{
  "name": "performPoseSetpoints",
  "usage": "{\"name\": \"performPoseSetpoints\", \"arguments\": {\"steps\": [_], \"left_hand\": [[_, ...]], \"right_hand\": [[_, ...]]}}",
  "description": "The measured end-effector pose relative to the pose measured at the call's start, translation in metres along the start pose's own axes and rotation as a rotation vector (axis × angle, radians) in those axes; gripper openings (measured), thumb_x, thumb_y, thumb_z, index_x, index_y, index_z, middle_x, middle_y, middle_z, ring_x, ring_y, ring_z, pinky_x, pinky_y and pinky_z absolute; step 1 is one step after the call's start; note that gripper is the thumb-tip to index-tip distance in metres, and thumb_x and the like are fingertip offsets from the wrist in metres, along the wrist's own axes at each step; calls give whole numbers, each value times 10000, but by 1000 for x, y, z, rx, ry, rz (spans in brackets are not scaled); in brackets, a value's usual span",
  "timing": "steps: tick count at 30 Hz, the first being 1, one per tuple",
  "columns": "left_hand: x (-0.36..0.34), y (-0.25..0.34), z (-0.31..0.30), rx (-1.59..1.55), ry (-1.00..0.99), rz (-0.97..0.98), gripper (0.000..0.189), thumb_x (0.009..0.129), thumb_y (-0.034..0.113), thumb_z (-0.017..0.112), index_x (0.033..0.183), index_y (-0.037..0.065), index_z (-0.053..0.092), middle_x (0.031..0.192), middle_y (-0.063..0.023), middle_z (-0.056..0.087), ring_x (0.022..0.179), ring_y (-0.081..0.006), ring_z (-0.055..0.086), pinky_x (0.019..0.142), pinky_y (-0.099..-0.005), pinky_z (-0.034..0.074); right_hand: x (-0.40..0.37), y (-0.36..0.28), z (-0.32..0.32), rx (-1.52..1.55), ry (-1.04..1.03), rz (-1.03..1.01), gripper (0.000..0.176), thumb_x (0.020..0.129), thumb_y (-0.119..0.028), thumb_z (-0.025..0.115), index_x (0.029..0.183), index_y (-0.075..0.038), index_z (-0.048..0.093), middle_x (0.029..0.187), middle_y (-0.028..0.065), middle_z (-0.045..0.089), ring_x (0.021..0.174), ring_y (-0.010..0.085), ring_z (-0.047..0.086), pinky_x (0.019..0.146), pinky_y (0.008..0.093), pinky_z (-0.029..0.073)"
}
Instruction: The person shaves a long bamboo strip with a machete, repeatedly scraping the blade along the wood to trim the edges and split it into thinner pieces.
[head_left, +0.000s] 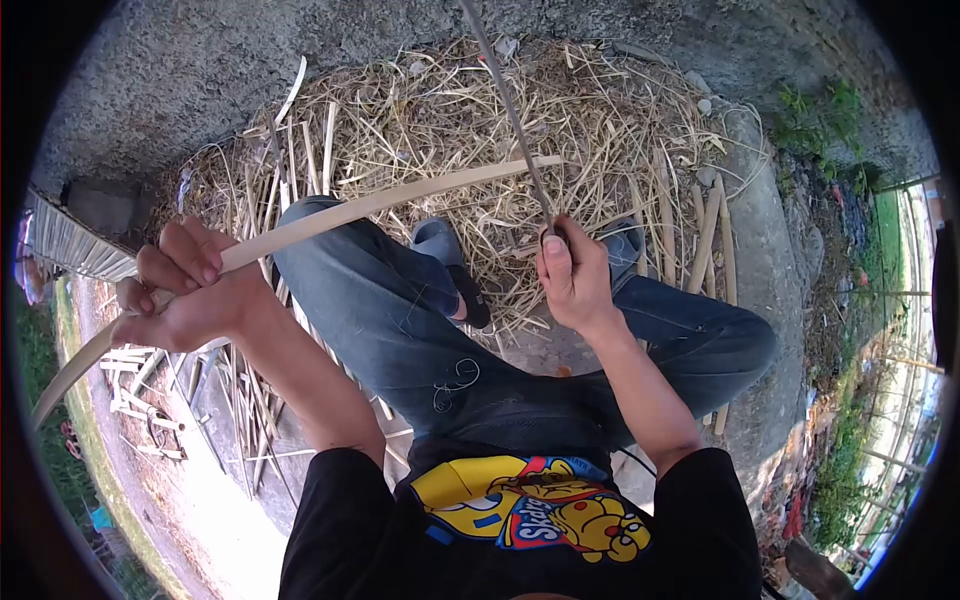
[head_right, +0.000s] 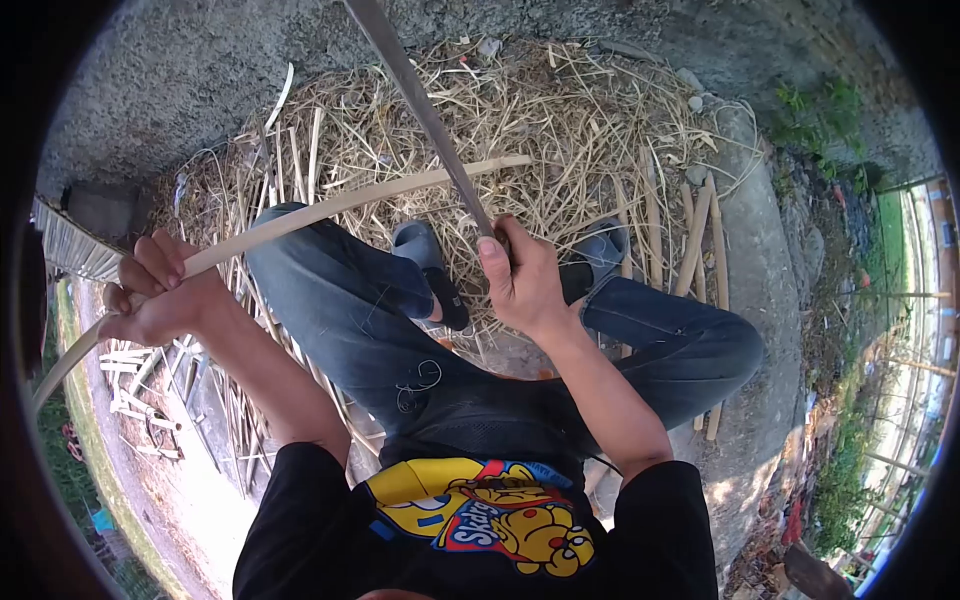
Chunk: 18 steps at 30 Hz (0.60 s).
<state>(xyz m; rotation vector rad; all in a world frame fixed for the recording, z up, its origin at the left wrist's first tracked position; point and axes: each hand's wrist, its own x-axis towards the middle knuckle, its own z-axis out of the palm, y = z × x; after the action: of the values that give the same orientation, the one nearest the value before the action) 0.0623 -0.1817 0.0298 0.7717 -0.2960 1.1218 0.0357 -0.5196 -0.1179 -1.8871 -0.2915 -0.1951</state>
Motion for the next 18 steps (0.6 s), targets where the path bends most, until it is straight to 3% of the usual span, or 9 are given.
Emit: {"name": "performPoseSetpoints", "arguments": {"steps": [1,2,4,5,6,9,12,15,18], "left_hand": [[2,7,-1,-130,4,-29,632,995,757,306,673,231,443,461,20,248,362,-106,276,334,-232,254],[-8,11,13,-107,-3,-65,608,1005,742,308,708,223,417,452,13,268,358,-109,298,342,-233,276],[-51,-27,28,107,-175,-28,577,1006,736,325,750,223,391,449,11,289,356,-110,316,353,-235,294],[-55,-31,28,130,-159,-10,568,994,744,359,774,220,379,463,10,279,360,-112,292,364,-238,296],[-48,-32,29,116,-171,-7,568,994,744,359,774,220,379,463,10,279,360,-112,292,364,-238,296],[-25,-13,34,162,194,48,584,961,783,379,765,233,394,493,17,237,378,-111,233,371,-246,262],[-23,-17,20,165,-11,99,587,966,781,377,753,235,405,491,29,236,378,-104,230,372,-242,256],[-15,5,15,143,-16,92,567,1014,720,334,746,227,418,485,27,231,374,-102,227,372,-239,255],[33,110,-27,-49,66,141,536,1052,647,297,732,231,406,488,34,239,380,-105,233,371,-241,243]], "right_hand": [[8,9,-3,-124,4,89,500,1072,-435,499,889,22,585,593,145,559,508,239,565,513,374,441],[14,31,0,-129,27,75,500,1072,-435,499,889,22,585,593,145,559,508,239,565,513,374,441],[27,85,8,-354,-169,250,551,1052,-478,506,940,46,633,656,200,630,586,425,618,574,469,484],[33,82,15,-429,-98,207,562,1054,-480,499,898,43,637,654,219,634,618,454,626,600,512,488],[42,81,15,-428,-80,202,562,1054,-480,499,898,43,637,654,219,634,618,454,626,600,512,488],[53,23,7,-314,-57,178,506,1053,-422,552,852,41,597,593,204,562,534,393,571,531,449,445],[44,-37,10,-222,-84,-51,482,1054,-419,553,886,31,598,587,193,564,523,377,586,514,443,448],[28,-31,12,-304,-50,-279,482,1052,-428,556,921,33,607,591,196,573,527,376,595,508,447,449],[50,87,-25,-460,-71,395,571,1059,-469,505,864,43,663,657,245,620,665,448,655,620,507,495]]}}
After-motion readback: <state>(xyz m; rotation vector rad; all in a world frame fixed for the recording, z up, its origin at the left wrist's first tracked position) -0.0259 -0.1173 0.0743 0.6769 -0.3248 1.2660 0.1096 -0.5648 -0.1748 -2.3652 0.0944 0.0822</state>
